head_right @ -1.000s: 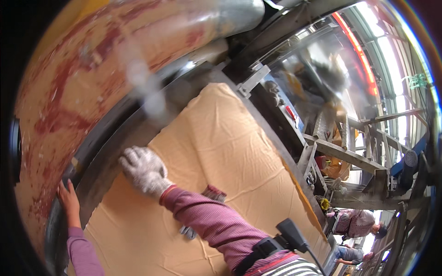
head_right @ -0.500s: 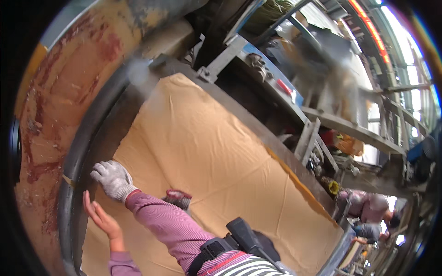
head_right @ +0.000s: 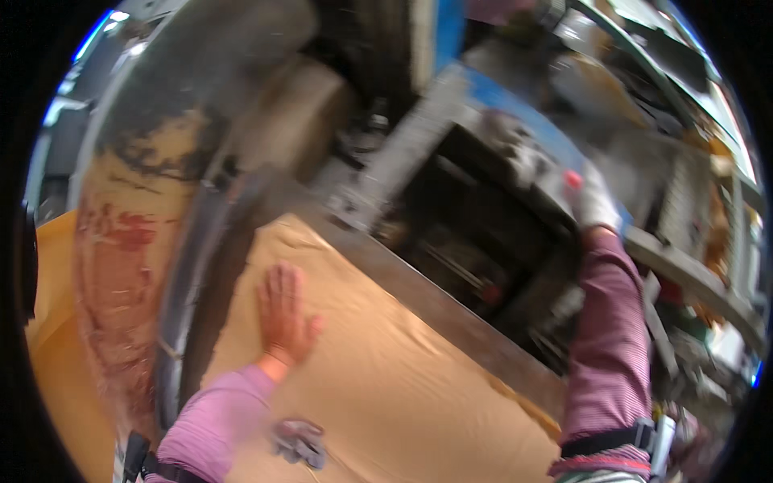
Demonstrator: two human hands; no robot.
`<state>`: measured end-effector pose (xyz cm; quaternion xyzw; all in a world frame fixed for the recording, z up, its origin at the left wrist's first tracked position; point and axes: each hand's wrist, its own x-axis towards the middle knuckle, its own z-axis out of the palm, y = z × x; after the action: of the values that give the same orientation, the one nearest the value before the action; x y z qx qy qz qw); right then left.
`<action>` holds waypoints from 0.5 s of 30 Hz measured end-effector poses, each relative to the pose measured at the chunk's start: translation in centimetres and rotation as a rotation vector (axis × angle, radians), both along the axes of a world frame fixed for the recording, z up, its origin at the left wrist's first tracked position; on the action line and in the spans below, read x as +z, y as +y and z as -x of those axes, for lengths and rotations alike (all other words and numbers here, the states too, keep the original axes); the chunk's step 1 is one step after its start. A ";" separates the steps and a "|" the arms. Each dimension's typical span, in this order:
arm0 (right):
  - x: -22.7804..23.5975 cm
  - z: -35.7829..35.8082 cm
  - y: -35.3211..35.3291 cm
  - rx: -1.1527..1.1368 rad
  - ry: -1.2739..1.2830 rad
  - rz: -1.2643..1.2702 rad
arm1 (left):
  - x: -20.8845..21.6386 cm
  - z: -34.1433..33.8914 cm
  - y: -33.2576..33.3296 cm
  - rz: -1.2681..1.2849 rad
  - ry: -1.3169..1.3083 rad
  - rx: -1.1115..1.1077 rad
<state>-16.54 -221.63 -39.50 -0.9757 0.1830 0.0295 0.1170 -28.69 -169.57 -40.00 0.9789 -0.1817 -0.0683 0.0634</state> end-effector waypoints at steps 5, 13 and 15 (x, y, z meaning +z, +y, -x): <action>-5.8 -2.8 -1.0 0.107 0.179 0.128 | 0.3 0.6 1.7 0.100 0.046 0.034; 2.3 5.4 -1.1 0.130 -0.399 -0.140 | 0.4 0.2 1.3 0.128 0.091 0.080; 6.4 9.9 3.3 0.010 -0.536 -0.324 | 1.0 0.1 1.7 0.186 0.037 0.097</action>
<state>-26.48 -218.35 -33.08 -0.9182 0.1340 -0.1993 0.3150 -28.79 -167.83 -38.98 0.9750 -0.1385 -0.0660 0.1605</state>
